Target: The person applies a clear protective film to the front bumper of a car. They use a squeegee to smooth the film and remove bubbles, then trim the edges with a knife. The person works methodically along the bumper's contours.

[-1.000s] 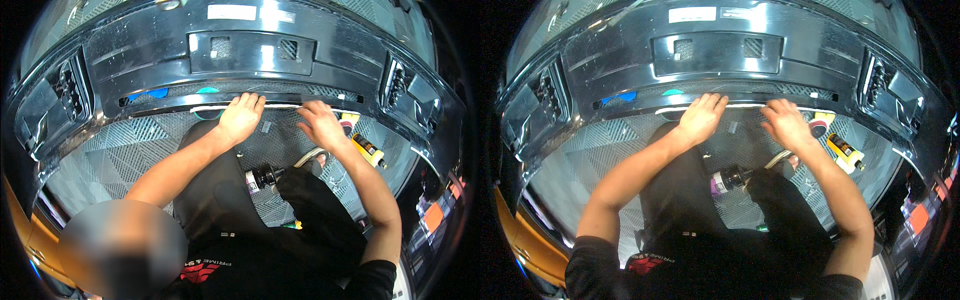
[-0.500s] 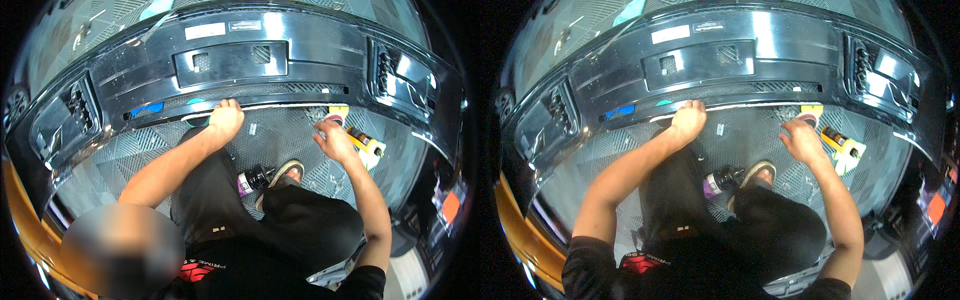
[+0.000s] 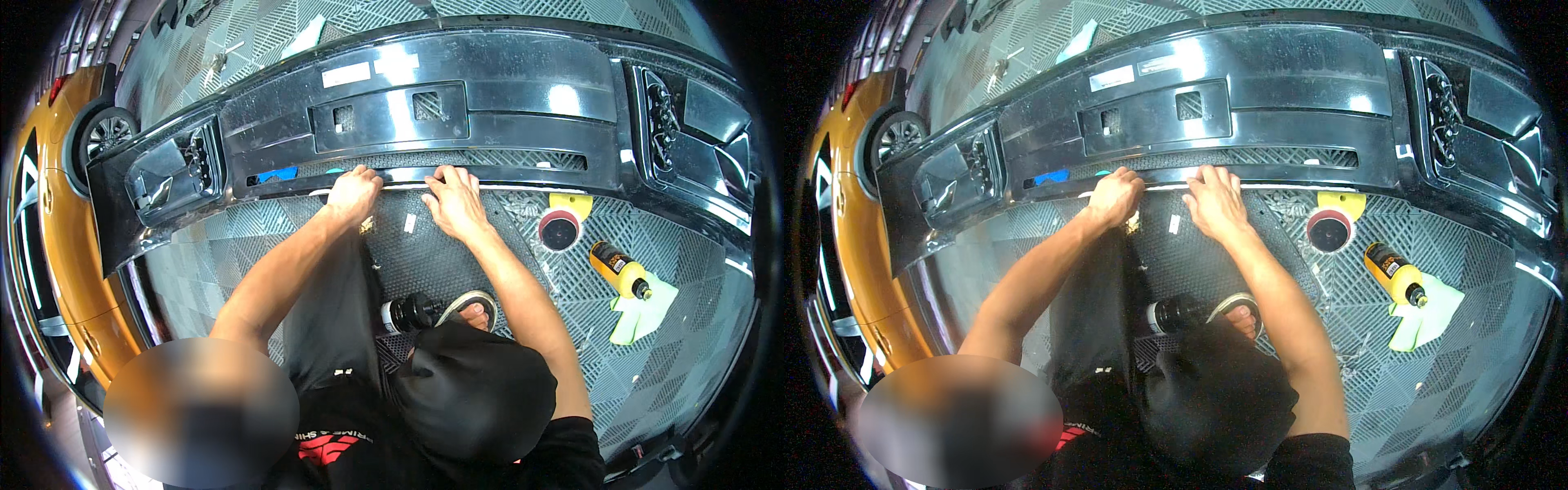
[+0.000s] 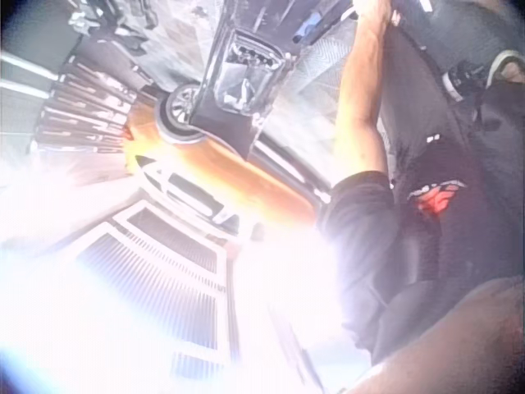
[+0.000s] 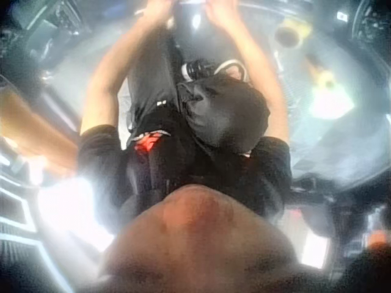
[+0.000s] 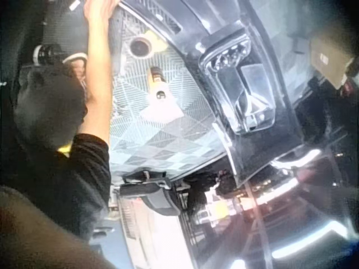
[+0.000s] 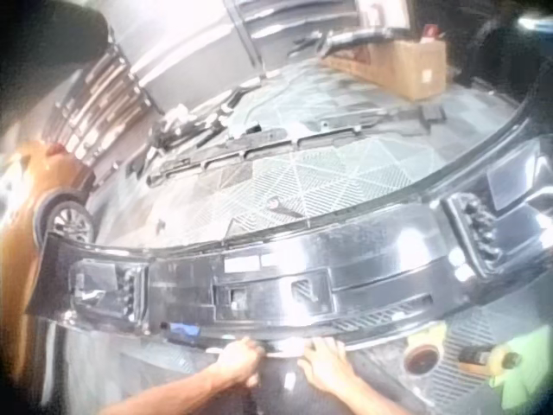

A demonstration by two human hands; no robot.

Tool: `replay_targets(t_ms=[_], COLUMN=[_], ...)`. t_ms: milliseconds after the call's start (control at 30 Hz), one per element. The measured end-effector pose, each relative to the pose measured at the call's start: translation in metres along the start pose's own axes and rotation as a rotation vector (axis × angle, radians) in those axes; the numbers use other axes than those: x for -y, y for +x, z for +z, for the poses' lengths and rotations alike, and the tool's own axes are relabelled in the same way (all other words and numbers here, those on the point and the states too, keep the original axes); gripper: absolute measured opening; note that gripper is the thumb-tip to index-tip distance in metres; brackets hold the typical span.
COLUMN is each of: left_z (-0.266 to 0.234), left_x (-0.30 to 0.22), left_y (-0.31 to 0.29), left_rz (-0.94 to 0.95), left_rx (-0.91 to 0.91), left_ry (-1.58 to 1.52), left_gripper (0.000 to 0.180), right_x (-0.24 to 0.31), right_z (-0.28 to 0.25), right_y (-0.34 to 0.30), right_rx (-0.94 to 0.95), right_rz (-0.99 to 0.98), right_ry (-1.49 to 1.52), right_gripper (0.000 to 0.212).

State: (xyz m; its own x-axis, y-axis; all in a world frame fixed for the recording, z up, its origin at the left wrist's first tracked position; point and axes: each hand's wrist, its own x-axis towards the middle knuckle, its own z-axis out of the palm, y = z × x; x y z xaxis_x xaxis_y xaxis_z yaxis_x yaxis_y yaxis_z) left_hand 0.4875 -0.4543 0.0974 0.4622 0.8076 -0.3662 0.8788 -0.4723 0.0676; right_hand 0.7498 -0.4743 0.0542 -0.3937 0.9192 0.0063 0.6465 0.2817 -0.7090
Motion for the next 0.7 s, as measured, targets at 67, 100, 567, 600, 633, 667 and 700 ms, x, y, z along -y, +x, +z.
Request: replay_targets(t_ms=[67,100,567,600,633,667,700], left_z=[0.003,0.003,-0.003,-0.002,-0.001,0.0,0.0], left_x=[0.003,0.004,-0.023,-0.022,-0.022,-0.02,-0.017], left_y=[-0.002,-0.005,-0.017,-0.02,-0.021,-0.023,-0.024], left_rz=[0.0,0.011,-0.27,-0.262,-0.26,-0.276,-0.291], left_rx=[-0.034,-0.067,-0.069,-0.031,-0.061,-0.041,-0.021], left_ry=[-0.071,-0.099,-0.33,-0.301,-0.239,-0.267,-0.296], left_gripper=[0.006,0.005,0.039,0.039,0.038,0.037,0.036], right_x=[-0.001,-0.001,-0.004,-0.005,-0.006,-0.006,-0.007], right_z=[0.003,0.004,0.015,0.015,0.016,0.017,0.018], right_y=[0.001,-0.001,-0.001,-0.001,-0.002,-0.002,-0.003], right_rx=[-0.011,-0.018,-0.102,-0.118,-0.135,-0.148,-0.159], right_rz=[-0.019,-0.009,0.028,0.013,-0.001,-0.007,-0.035], right_ry=[0.009,0.016,0.043,0.041,0.039,0.026,0.01], right_gripper=[0.037,0.037,0.03,0.031,0.032,0.032,0.035])
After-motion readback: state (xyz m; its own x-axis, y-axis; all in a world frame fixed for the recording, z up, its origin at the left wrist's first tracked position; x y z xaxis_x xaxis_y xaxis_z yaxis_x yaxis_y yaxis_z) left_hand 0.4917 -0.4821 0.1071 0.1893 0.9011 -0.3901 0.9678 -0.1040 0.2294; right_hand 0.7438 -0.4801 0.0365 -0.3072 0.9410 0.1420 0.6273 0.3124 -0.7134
